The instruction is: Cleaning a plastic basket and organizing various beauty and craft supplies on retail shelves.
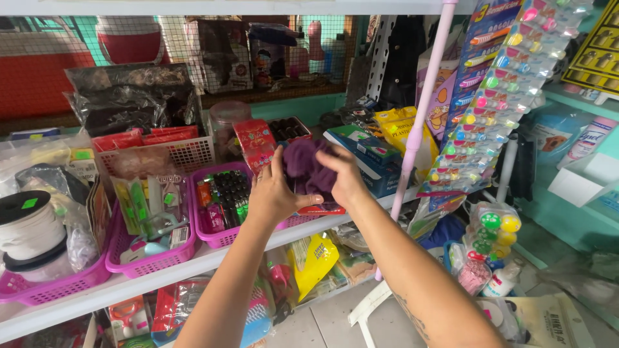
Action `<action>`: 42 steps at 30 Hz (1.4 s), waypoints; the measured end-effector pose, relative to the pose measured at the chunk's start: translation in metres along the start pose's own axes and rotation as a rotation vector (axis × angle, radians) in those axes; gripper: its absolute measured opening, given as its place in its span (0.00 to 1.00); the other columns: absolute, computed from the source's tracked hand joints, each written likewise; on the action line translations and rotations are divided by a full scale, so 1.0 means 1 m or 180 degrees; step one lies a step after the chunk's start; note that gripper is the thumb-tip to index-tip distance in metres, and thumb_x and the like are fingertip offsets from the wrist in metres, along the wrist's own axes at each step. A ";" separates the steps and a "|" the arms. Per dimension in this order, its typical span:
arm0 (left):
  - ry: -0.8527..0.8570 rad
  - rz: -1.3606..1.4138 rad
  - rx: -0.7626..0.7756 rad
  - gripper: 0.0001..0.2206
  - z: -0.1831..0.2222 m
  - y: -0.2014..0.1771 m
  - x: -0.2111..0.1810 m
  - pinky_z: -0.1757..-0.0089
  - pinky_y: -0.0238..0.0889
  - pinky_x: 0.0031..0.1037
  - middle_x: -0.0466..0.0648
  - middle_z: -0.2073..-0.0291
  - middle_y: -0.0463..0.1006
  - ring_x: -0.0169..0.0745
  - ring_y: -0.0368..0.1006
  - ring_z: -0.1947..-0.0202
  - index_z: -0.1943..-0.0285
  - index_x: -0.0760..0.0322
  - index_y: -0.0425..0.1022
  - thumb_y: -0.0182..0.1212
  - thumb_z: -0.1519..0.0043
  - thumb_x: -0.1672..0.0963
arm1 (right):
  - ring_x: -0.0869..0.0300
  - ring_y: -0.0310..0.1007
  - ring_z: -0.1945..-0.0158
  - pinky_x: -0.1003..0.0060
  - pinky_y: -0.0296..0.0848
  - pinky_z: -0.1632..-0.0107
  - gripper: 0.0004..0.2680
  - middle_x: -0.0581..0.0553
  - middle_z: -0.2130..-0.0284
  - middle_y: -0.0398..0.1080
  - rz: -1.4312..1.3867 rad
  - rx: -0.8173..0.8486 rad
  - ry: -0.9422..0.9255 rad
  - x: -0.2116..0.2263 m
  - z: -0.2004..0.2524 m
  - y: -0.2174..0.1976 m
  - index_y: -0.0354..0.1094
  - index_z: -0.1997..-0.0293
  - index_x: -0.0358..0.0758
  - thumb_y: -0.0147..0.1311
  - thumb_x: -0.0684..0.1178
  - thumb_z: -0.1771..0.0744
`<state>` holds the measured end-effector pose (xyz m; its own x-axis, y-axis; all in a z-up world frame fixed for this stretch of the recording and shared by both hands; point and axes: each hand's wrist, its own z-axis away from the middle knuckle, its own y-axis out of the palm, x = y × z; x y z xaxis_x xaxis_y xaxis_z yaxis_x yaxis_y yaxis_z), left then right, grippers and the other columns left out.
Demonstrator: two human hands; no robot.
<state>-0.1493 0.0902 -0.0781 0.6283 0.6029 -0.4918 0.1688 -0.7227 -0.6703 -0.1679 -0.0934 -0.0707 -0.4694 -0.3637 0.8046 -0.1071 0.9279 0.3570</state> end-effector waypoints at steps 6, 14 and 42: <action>0.0430 -0.0443 -0.0071 0.44 -0.012 0.008 0.011 0.38 0.38 0.69 0.62 0.28 0.55 0.73 0.47 0.28 0.24 0.52 0.53 0.59 0.49 0.37 | 0.57 0.75 0.48 0.62 0.71 0.40 0.11 0.46 0.52 0.76 -0.0519 -0.0651 -0.0773 0.052 0.008 -0.008 0.69 0.45 0.34 0.56 0.46 0.32; 0.0866 -0.0679 0.0571 0.22 -0.039 0.028 0.008 0.40 0.36 0.75 0.48 0.26 0.56 0.67 0.45 0.26 0.28 0.37 0.63 0.40 0.32 0.49 | 0.59 0.75 0.54 0.64 0.73 0.49 0.09 0.45 0.57 0.76 0.2886 0.0094 -0.0808 0.022 0.071 -0.013 0.71 0.48 0.34 0.57 0.45 0.31; 0.0828 -0.0647 0.0651 0.21 -0.037 0.041 0.018 0.40 0.59 0.52 0.47 0.33 0.68 0.61 0.60 0.33 0.31 0.32 0.68 0.48 0.35 0.49 | 0.63 0.76 0.53 0.67 0.73 0.46 0.08 0.48 0.56 0.78 0.1568 -0.0341 -0.0544 0.016 0.044 -0.057 0.72 0.48 0.35 0.52 0.42 0.31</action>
<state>-0.1035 0.0585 -0.0942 0.7736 0.6021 -0.1977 0.1713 -0.4990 -0.8495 -0.2077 -0.1489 -0.0987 -0.5787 0.1398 0.8035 0.2481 0.9687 0.0100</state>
